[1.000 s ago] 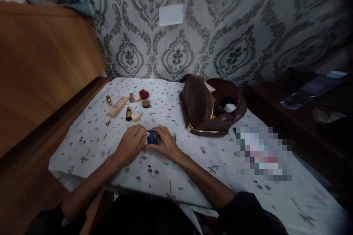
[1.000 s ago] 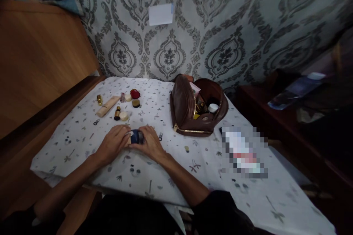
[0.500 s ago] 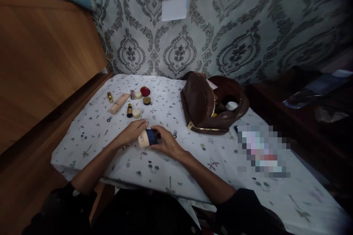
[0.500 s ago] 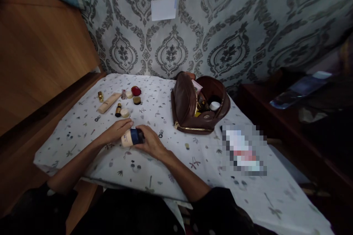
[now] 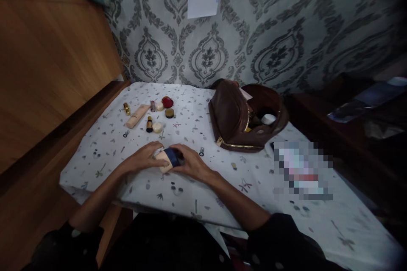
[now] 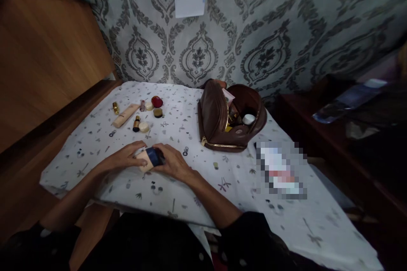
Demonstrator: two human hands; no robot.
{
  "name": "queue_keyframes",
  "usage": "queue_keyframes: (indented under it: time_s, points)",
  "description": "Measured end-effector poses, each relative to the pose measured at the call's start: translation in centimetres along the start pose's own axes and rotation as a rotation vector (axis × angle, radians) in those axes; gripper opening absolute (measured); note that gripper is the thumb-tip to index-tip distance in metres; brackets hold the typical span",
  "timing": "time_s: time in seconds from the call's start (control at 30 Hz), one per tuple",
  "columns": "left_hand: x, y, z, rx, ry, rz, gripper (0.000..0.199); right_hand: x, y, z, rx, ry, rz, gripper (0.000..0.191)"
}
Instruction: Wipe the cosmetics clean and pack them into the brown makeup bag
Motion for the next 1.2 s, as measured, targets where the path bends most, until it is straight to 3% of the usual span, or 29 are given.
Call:
queue_keyframes:
  time_s: [0.1,0.27,0.47,0.67,0.8,1.0,1.2]
  points:
    - [-0.1,-0.6,-0.6,0.017,-0.023,0.048,0.039,-0.1,0.0,0.0,0.027,-0.019,0.009,0.069]
    - [-0.4,-1.3,-1.3,0.004,0.087,-0.05,0.035,-0.2,-0.1,-0.3,0.048,0.046,0.005,0.074]
    - [-0.6,-2.0,-2.0,-0.173,0.309,-0.214,0.035,0.1,-0.1,-0.7,-0.003,0.18,-0.012,0.066]
    - [-2.7,-2.5,-3.6,-0.302,0.477,-0.272,0.03,0.6,0.0,-0.3,0.031,0.185,0.019,0.063]
    - [-2.6,-1.7,-3.0,-0.224,0.217,-0.268,0.022,0.6,0.0,-0.2,-0.002,0.172,0.021,0.065]
    - [-2.0,0.2,-0.1,0.028,-0.272,-0.221,0.033,0.6,-0.1,0.1,-0.014,0.308,0.055,0.062]
    - [-3.5,1.2,0.0,0.329,-0.894,-0.448,0.038,0.6,0.3,0.2,-0.104,0.546,-0.042,0.063]
Point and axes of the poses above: each hand's wrist, its own y-axis towards the middle knuckle, its own x-axis out of the back of the hand, z = x × y, the point moved 1 cm from there along y, towards the middle knuckle, and after that the axes turned 1 degree about -y, right-handed, at the moved point
